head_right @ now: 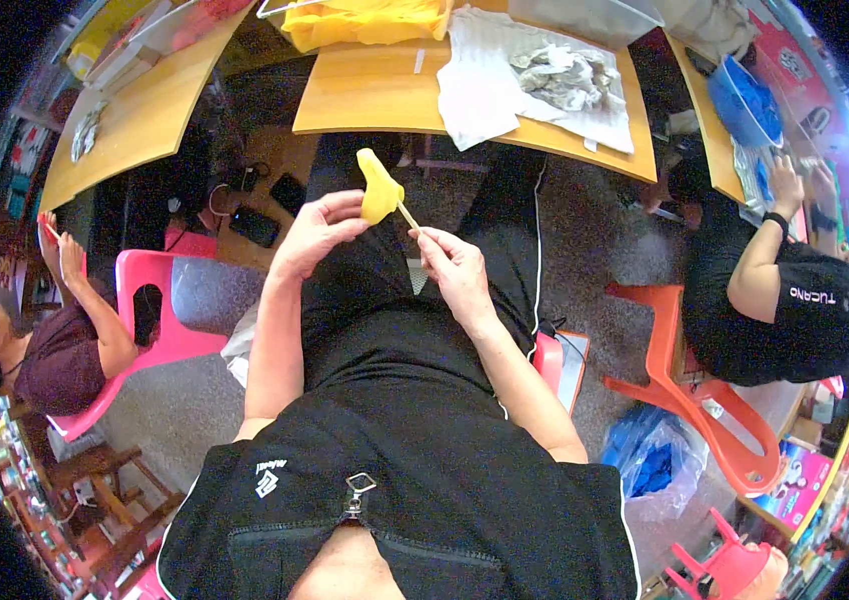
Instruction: The recorder is assembling small yellow leather or fabric parts, using a stick applicator and a rag to apply adhesive or finish.
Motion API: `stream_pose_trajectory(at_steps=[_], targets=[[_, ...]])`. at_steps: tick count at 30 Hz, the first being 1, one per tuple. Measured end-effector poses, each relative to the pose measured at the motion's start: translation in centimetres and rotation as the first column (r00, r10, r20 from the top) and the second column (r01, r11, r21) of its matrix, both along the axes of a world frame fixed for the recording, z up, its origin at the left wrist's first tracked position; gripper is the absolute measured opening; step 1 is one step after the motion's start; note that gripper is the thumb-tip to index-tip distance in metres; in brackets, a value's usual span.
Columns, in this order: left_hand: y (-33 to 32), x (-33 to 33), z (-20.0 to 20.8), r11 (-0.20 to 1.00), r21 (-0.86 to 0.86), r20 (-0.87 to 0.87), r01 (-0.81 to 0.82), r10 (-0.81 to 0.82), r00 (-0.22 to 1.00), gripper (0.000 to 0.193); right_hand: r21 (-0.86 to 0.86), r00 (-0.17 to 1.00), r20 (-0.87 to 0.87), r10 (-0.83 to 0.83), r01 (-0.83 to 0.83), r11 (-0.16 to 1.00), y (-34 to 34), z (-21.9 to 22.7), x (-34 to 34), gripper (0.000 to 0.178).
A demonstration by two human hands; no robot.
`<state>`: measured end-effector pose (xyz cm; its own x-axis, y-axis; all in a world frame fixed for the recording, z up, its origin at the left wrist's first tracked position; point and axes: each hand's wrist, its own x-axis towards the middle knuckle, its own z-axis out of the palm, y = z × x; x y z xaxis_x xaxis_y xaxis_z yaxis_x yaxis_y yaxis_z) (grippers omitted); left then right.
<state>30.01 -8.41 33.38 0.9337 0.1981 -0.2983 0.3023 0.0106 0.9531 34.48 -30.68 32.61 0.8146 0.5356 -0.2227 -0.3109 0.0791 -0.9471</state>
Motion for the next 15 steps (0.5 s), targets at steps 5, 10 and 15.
stream_pose_trajectory(at_steps=[5,10,15], targets=[[0.8,1.0,2.8,0.982,-0.122,0.264,-0.142,0.17,0.949,0.04,-0.062,0.998,0.046,0.046,-0.043,0.997,0.0,0.2,-0.3,0.022],[0.0,2.3,2.5,0.854,-0.517,0.313,-0.05,0.243,0.918,0.029,-0.034,0.998,0.016,0.065,-0.064,0.997,0.1,0.4,-0.6,0.022],[-1.2,2.5,1.2,0.744,-0.668,0.283,-0.012,0.27,0.92,0.029,-0.012,0.995,-0.029,0.1,-0.1,0.995,0.0,-0.1,-0.5,0.022]])
